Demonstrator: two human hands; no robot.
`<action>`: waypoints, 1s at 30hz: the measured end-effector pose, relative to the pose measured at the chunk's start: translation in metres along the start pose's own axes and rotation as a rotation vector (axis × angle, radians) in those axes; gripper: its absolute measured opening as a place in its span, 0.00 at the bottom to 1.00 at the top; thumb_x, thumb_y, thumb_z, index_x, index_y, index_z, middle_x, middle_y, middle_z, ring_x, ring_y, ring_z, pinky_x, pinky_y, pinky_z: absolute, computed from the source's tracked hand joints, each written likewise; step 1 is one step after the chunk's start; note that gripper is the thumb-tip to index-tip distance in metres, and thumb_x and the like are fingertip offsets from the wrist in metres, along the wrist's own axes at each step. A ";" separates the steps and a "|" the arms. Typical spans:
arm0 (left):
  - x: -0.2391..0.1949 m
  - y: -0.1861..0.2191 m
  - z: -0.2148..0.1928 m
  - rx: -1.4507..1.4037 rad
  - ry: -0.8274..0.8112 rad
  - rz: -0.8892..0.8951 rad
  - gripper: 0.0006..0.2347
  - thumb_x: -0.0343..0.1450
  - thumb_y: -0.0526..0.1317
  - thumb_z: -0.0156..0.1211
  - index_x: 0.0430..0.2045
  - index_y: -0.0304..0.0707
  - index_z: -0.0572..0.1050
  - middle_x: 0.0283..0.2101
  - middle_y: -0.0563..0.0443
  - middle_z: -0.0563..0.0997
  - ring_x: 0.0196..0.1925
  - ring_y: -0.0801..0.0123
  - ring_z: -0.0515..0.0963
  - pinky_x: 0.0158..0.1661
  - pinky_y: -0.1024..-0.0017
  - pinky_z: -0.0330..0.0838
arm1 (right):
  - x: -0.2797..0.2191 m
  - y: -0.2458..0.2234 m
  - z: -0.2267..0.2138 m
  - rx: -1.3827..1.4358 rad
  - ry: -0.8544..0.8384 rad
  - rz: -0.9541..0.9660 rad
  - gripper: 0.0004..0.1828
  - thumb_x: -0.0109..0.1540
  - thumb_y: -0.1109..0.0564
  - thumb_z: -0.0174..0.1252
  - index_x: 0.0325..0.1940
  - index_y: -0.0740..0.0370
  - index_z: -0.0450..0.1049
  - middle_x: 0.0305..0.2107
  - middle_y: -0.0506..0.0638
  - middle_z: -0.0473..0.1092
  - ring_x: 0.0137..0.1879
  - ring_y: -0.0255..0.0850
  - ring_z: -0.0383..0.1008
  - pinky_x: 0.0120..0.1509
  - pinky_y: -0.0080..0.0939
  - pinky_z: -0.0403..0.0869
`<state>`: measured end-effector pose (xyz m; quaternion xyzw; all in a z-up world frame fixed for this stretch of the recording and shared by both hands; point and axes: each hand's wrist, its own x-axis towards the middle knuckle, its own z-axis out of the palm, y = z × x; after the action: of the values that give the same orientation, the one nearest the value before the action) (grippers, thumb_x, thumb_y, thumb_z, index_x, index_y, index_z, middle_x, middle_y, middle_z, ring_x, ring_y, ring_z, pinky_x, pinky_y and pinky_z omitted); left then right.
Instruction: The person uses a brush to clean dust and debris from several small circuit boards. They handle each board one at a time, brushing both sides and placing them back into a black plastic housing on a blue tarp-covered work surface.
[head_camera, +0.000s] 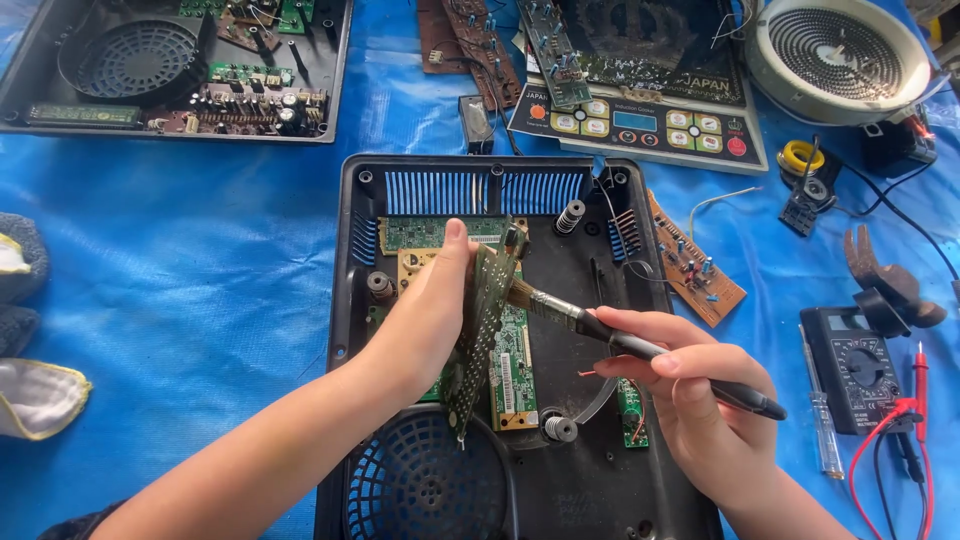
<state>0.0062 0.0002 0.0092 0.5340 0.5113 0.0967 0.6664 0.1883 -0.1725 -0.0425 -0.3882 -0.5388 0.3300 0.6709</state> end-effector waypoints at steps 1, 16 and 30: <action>-0.001 0.002 0.001 -0.013 -0.035 -0.024 0.45 0.61 0.71 0.22 0.73 0.52 0.59 0.76 0.58 0.64 0.79 0.69 0.59 0.73 0.62 0.45 | 0.000 -0.001 0.000 -0.005 -0.006 0.005 0.09 0.75 0.52 0.47 0.52 0.50 0.74 0.57 0.81 0.67 0.69 0.73 0.71 0.58 0.54 0.87; 0.000 -0.012 -0.001 0.008 -0.175 0.287 0.36 0.66 0.63 0.41 0.66 0.43 0.70 0.26 0.54 0.74 0.31 0.74 0.72 0.39 0.73 0.70 | -0.010 0.000 0.000 -0.031 -0.077 -0.155 0.08 0.75 0.55 0.47 0.50 0.52 0.73 0.54 0.83 0.67 0.66 0.76 0.72 0.68 0.65 0.81; 0.006 -0.017 -0.003 -0.404 -0.311 0.332 0.43 0.62 0.68 0.32 0.62 0.34 0.73 0.35 0.44 0.80 0.35 0.60 0.83 0.44 0.62 0.81 | -0.005 -0.007 0.000 -0.094 -0.286 -0.116 0.09 0.75 0.52 0.46 0.51 0.52 0.72 0.59 0.81 0.66 0.69 0.74 0.70 0.71 0.63 0.79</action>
<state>-0.0007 -0.0010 -0.0078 0.4754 0.2795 0.2210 0.8044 0.1873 -0.1804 -0.0388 -0.3364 -0.6651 0.3170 0.5865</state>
